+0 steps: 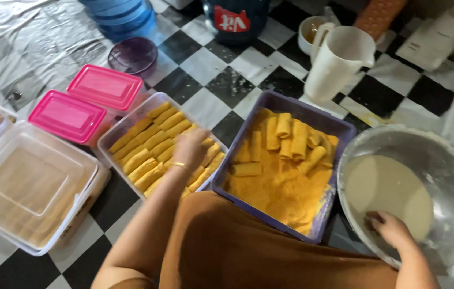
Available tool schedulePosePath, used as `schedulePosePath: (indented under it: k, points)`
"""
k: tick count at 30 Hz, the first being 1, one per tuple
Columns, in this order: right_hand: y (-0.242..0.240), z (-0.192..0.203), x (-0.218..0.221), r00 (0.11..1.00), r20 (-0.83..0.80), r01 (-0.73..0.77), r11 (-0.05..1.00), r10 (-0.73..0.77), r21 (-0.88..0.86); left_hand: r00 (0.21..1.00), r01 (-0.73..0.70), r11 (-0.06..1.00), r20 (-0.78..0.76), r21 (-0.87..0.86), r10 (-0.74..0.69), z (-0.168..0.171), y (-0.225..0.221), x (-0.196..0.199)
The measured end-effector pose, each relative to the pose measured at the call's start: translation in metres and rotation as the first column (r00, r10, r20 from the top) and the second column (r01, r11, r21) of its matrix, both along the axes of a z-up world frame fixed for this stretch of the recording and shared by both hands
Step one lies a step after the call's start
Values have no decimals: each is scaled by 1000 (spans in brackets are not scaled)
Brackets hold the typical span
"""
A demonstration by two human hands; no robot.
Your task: The person is breading snacks by dipping them into a liquid batter and then coating them in a yellow powder.
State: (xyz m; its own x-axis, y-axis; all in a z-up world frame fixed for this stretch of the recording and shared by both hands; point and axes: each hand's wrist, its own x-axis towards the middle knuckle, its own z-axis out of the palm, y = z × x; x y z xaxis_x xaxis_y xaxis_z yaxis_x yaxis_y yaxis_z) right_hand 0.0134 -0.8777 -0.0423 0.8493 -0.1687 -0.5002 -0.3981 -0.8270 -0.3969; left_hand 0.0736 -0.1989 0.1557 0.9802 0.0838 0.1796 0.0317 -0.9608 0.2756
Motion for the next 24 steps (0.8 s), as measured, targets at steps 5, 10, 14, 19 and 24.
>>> schedulePosePath:
  k: [5,10,14,19,24]
  points:
    - [31,44,-6,985,-35,175,954,-171,244,868,358,932,-388,55,-311,-54,-129,3]
    - [49,84,-14,984,-21,179,964,-179,196,880,335,928,-406,164,-246,-107,-143,6]
    - [47,89,-10,994,9,110,988,-111,106,845,413,902,-318,-125,-431,-82,-126,-7]
    - [59,99,-11,991,-18,133,980,-132,146,853,103,751,-330,-653,-404,-49,-114,-19]
    - [43,75,-10,988,-38,153,973,-149,172,837,-89,533,-354,-841,-418,-38,-102,-19]
